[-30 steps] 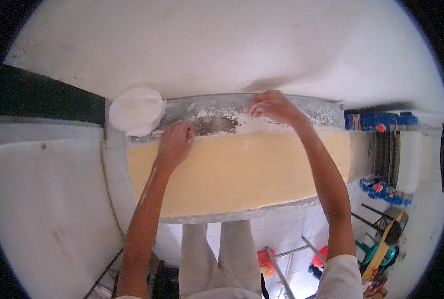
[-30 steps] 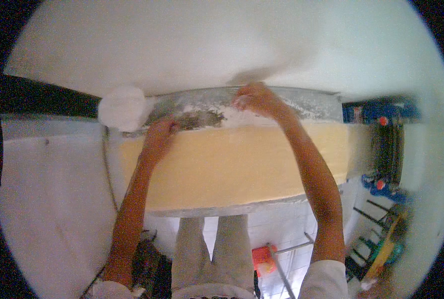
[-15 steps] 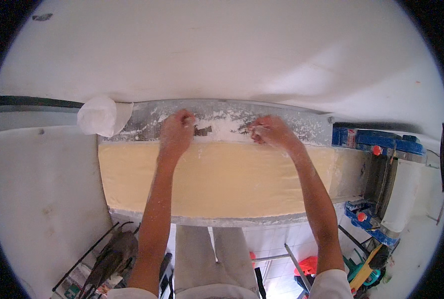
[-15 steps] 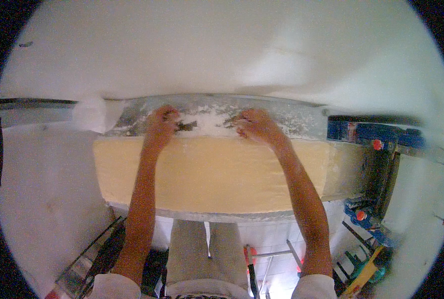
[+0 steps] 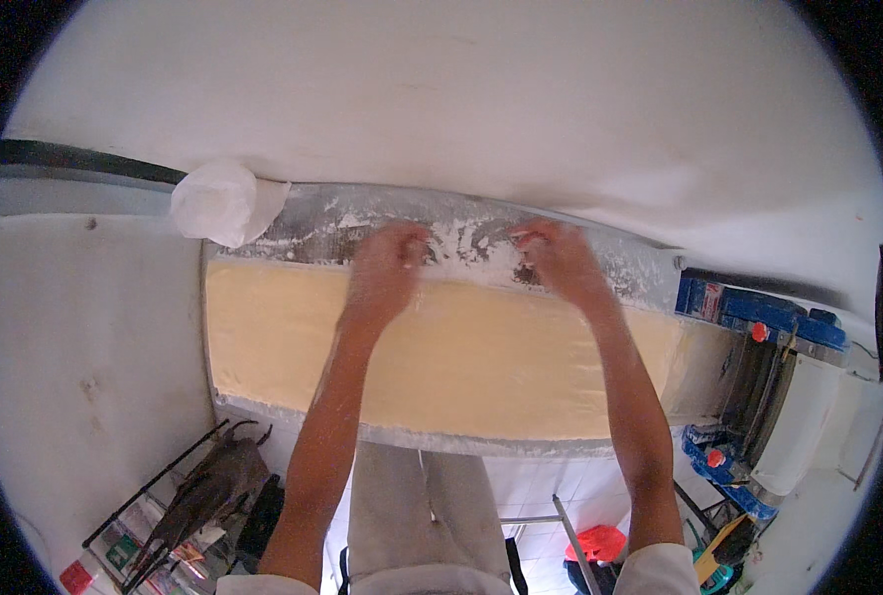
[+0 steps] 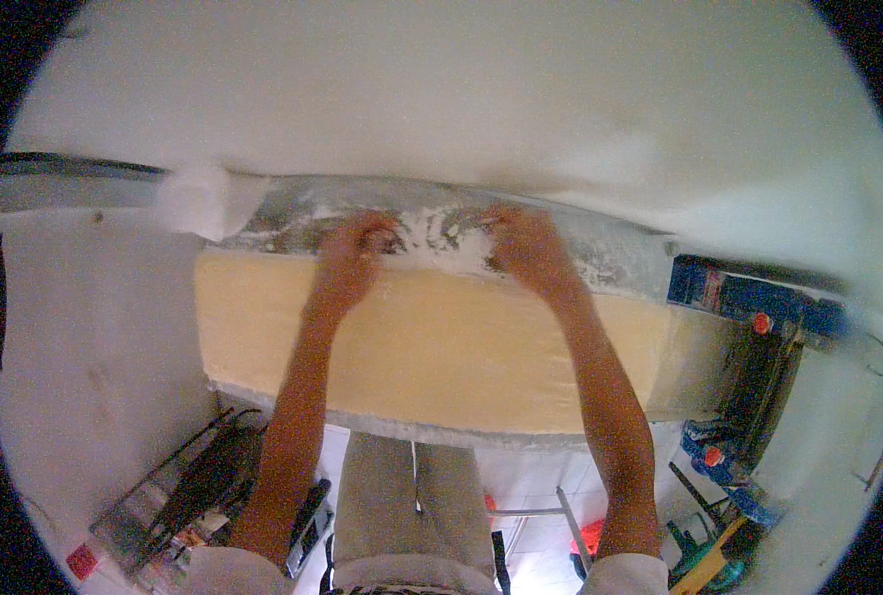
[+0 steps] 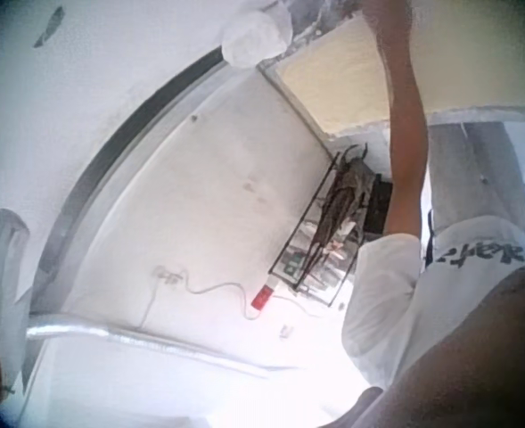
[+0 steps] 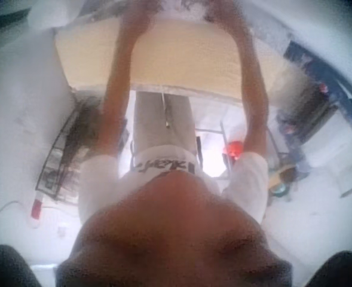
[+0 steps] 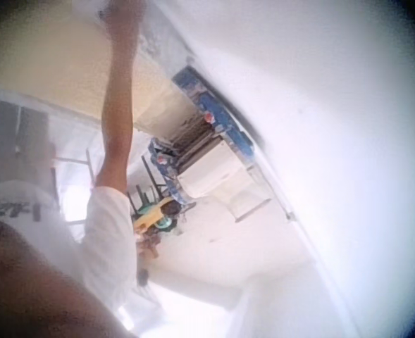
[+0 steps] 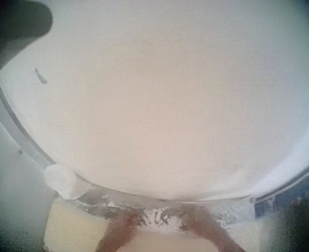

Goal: The person repeatedly feeds a large sheet of dough through a dough sheeter, folding and refeeding it to thin and smooth the sheet. They sprinkle flour on the dough and the machine's feed table to prevent sticking, then lift and reposition the sheet between passes.

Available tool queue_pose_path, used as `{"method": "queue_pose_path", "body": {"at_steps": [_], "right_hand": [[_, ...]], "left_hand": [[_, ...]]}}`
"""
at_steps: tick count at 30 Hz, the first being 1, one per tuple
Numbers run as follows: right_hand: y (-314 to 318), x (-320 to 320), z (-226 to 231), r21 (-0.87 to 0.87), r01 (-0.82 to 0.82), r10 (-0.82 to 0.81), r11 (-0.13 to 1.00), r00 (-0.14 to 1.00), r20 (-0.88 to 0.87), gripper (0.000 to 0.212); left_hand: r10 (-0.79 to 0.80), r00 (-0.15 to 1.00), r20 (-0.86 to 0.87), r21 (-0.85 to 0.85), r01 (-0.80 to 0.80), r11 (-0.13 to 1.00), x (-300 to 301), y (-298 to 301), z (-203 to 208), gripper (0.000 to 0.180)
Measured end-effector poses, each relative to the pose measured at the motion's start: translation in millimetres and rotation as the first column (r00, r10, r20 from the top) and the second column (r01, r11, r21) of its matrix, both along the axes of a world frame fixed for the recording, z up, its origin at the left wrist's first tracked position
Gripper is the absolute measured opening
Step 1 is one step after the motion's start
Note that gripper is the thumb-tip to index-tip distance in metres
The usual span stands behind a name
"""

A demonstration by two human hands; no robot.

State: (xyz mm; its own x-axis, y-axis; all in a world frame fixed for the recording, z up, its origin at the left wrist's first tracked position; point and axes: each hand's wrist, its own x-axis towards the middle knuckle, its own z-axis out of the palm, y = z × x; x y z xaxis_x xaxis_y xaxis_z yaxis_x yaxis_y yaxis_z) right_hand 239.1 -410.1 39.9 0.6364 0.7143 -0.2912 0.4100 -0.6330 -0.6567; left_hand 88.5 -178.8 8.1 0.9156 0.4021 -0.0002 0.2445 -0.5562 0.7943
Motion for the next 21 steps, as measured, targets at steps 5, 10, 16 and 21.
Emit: {"method": "queue_pose_path", "body": {"at_steps": [5, 10, 16, 21], "right_hand": [[-47.1, 6.1, -19.3, 0.088, 0.490, -0.248, 0.867, 0.577, -0.778, 0.032], [0.9, -21.6, -39.6, 0.099, 0.504, -0.229, 0.858, 0.548, -0.804, 0.031], [44.0, -27.9, -48.3, 0.127, 0.397, -0.228, 0.909, 0.728, -0.647, 0.027], [15.6, -70.4, 22.1, 0.275, 0.488, -0.231, 0.828, 0.745, -0.626, 0.022]], "left_hand": [[0.051, 0.971, -0.232, -0.132, -0.084, 0.988, -10.8, 37.4, -8.9, 0.022], [-0.079, 0.970, -0.230, -0.303, 0.006, 0.953, 9.2, 11.7, -23.1, 0.021], [-0.064, 0.977, -0.205, -0.129, 0.038, 0.991, 33.5, -12.2, -6.8, 0.023], [-0.160, 0.980, -0.115, -0.404, 0.101, 0.909, -6.3, -16.6, 56.3, 0.021]]}}
